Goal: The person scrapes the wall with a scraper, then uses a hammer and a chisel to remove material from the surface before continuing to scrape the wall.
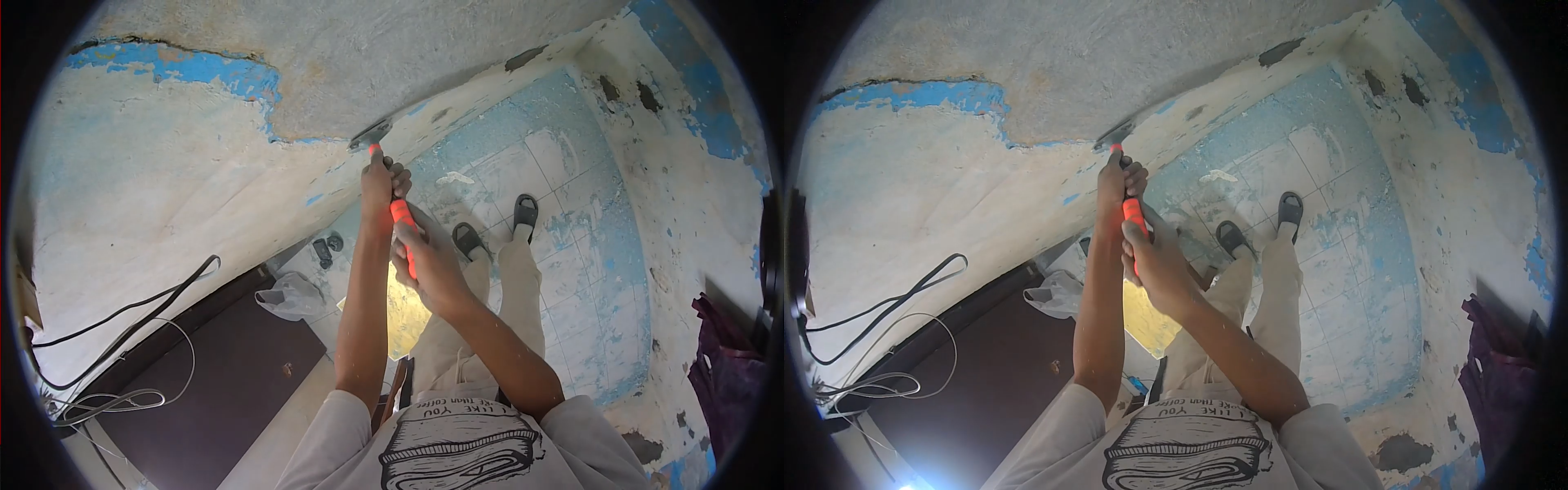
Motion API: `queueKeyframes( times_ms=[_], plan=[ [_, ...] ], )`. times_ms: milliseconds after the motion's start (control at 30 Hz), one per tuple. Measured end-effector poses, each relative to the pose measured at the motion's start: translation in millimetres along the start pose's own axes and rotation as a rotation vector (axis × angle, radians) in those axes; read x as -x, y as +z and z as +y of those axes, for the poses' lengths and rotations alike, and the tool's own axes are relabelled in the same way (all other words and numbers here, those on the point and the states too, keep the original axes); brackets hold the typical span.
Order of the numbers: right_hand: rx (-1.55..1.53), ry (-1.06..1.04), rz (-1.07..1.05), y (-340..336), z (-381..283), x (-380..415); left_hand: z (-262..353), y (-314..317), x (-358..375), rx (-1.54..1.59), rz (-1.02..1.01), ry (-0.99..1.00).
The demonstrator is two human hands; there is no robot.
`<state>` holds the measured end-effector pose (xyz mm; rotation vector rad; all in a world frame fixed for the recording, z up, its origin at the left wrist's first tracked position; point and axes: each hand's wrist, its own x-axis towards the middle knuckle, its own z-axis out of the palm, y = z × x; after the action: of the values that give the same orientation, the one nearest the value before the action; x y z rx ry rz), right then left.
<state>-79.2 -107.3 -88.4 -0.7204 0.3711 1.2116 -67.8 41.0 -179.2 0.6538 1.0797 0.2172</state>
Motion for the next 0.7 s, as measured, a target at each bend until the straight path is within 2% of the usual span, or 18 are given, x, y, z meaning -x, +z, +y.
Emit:
queueKeyframes(
  times_ms=[267,367,433,533,700],
  plan=[
    [0.049,-0.032,-0.04,-8.6,8.6,4.9,-3.1,3.2,11.0,-0.097,0.01,0.058],
    [0.035,-0.069,-0.016,-10.9,3.1,6.2,-11.4,4.4,7.2,-0.033,-0.059,0.072],
    [0.09,-0.031,0.099,-17.6,-5.3,5.8,-24.0,9.2,0.9,0.044,-0.07,0.023],
    [0.143,0.018,0.111,-36.6,-9.5,-10.6,-41.9,7.2,-12.2,0.046,0.004,-0.015],
    [0.042,0.01,0.057,-32.6,0.7,-3.7,-35.3,1.7,-3.0,0.059,-0.054,0.072]
  ],
)
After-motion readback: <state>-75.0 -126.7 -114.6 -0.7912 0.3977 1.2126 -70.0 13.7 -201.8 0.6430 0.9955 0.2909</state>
